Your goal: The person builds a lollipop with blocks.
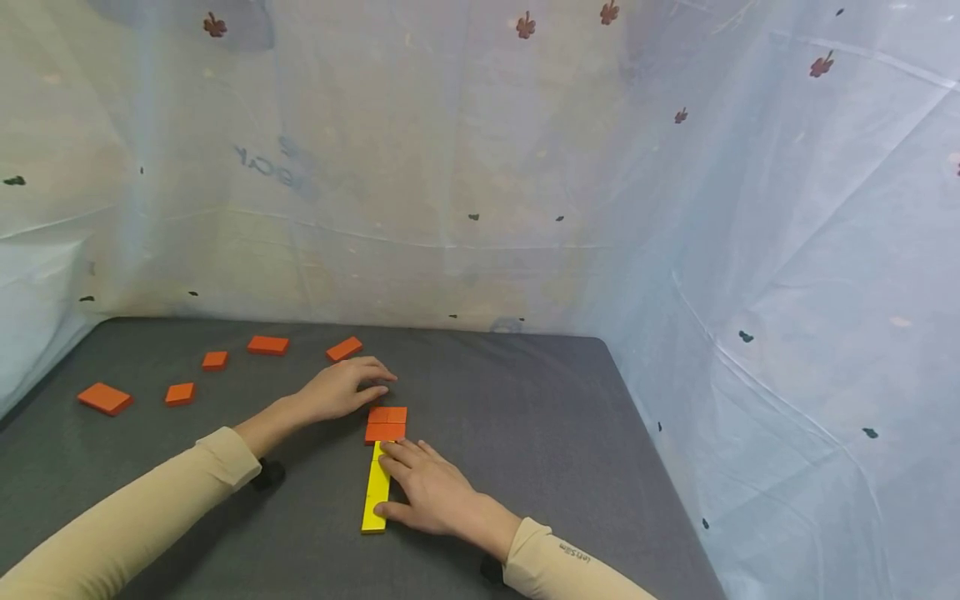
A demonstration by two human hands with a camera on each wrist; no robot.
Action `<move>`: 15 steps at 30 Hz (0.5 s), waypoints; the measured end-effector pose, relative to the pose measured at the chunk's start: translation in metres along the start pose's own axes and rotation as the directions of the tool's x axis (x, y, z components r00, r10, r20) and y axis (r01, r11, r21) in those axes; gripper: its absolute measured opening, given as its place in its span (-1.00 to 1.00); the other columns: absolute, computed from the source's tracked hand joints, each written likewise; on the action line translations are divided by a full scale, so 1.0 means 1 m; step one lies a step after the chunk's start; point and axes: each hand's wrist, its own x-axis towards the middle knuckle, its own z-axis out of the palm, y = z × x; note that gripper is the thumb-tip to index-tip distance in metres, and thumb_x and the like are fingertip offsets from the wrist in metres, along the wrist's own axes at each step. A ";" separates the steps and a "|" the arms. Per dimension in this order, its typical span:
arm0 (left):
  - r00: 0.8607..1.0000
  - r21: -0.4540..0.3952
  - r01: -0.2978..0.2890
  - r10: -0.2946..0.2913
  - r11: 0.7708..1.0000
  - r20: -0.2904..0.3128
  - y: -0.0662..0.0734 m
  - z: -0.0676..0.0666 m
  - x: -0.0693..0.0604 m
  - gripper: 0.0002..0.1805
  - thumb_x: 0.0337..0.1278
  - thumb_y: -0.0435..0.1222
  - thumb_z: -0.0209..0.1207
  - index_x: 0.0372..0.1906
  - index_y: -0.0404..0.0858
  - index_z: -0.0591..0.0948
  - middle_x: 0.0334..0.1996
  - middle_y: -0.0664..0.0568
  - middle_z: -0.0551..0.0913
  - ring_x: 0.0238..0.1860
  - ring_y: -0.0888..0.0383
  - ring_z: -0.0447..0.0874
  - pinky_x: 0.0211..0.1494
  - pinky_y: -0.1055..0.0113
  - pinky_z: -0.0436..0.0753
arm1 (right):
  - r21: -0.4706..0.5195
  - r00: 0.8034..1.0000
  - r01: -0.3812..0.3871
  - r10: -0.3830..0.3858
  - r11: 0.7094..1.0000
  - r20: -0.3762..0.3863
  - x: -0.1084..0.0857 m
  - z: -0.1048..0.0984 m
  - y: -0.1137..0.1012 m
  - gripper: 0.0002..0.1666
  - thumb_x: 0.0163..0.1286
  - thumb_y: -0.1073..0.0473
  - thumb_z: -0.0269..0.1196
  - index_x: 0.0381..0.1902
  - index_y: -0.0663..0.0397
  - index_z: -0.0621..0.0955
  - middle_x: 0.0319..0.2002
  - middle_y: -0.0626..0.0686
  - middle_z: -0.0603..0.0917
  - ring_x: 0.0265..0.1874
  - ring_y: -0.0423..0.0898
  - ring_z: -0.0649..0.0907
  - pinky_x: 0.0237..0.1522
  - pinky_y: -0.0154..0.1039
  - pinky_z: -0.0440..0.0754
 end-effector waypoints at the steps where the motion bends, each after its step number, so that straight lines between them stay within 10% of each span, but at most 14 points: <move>1: 1.000 0.001 0.012 -0.012 1.000 -0.023 -0.005 -0.002 0.001 -0.70 0.43 -0.22 0.31 0.17 -0.13 0.75 0.11 0.00 0.69 0.08 0.01 0.70 0.09 0.00 0.70 | -0.001 1.000 -0.001 0.001 1.000 0.001 0.000 0.000 0.000 -0.16 0.57 -0.30 0.16 0.58 0.06 0.36 0.61 0.00 0.24 0.59 0.01 0.26 0.57 0.02 0.22; 8: 0.989 0.013 0.099 -0.097 0.995 -0.113 -0.042 -0.019 0.002 -0.64 0.40 -0.29 0.32 0.23 -0.21 0.70 0.22 -0.11 0.65 0.24 -0.15 0.61 0.25 -0.17 0.59 | 0.003 1.000 -0.009 0.009 1.000 0.003 0.000 -0.001 -0.001 -0.15 0.57 -0.30 0.16 0.59 0.06 0.34 0.62 0.00 0.24 0.59 0.02 0.26 0.57 0.02 0.21; 15: 0.986 0.013 0.162 -0.161 0.987 -0.044 -0.070 -0.031 0.003 -0.52 0.43 -0.31 0.29 0.37 -0.31 0.58 0.39 -0.21 0.53 0.38 -0.27 0.48 0.36 -0.25 0.47 | 0.007 1.000 -0.006 0.006 1.000 0.003 -0.001 -0.001 -0.001 -0.15 0.57 -0.30 0.16 0.59 0.06 0.34 0.62 0.00 0.23 0.59 0.02 0.26 0.58 0.01 0.20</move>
